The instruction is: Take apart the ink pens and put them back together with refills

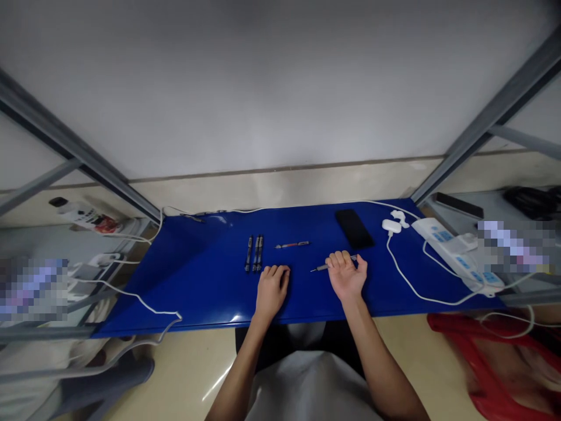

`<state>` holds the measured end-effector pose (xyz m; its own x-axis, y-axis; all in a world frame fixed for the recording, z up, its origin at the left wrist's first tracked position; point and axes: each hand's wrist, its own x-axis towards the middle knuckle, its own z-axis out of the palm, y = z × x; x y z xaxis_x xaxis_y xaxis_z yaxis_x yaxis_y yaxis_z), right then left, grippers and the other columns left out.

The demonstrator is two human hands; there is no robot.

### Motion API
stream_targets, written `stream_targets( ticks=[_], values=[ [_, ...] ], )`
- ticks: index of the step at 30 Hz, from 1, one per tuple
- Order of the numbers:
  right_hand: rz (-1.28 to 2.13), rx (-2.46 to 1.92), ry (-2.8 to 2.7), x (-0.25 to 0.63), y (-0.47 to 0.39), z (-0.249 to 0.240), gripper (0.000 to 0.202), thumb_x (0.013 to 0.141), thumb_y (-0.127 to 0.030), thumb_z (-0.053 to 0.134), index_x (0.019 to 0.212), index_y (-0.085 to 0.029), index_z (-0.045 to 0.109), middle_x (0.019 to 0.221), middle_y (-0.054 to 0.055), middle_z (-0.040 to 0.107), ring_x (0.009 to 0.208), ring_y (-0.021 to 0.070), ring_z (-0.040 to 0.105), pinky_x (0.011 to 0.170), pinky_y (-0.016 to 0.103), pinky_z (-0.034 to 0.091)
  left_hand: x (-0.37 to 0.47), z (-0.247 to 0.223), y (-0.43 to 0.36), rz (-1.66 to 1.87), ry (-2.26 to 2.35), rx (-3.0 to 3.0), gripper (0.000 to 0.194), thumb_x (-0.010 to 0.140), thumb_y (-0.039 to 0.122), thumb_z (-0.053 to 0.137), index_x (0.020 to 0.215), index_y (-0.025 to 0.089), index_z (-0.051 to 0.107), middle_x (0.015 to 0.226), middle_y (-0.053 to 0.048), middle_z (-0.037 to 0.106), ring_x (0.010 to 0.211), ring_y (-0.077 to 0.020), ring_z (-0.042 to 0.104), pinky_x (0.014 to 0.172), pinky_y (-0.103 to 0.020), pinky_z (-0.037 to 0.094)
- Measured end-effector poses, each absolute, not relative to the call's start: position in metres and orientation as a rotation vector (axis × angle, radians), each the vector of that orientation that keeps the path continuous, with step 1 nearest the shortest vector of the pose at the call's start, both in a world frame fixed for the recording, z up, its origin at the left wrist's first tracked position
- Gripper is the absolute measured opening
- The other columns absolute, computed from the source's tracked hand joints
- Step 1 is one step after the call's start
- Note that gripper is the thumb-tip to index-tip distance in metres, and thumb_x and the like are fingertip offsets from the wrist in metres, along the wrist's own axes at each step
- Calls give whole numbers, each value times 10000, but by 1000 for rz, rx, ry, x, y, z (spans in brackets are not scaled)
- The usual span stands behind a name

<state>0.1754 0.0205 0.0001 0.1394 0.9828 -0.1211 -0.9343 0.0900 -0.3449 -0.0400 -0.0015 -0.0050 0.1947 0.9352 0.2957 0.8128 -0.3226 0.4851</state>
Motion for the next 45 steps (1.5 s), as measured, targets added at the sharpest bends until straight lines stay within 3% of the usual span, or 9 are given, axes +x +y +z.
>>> stream_targets(
  ticks=[45],
  values=[
    [1453, -427, -161, 174, 19, 3, 414, 878, -467, 462, 619, -222, 249, 582, -49, 249, 528, 134, 327, 515, 314, 388, -40, -6, -1, 816, 1687, 2214, 213, 974, 271, 419, 1027, 238, 623, 919, -38, 645, 854, -193, 543, 806, -340, 416]
  ],
)
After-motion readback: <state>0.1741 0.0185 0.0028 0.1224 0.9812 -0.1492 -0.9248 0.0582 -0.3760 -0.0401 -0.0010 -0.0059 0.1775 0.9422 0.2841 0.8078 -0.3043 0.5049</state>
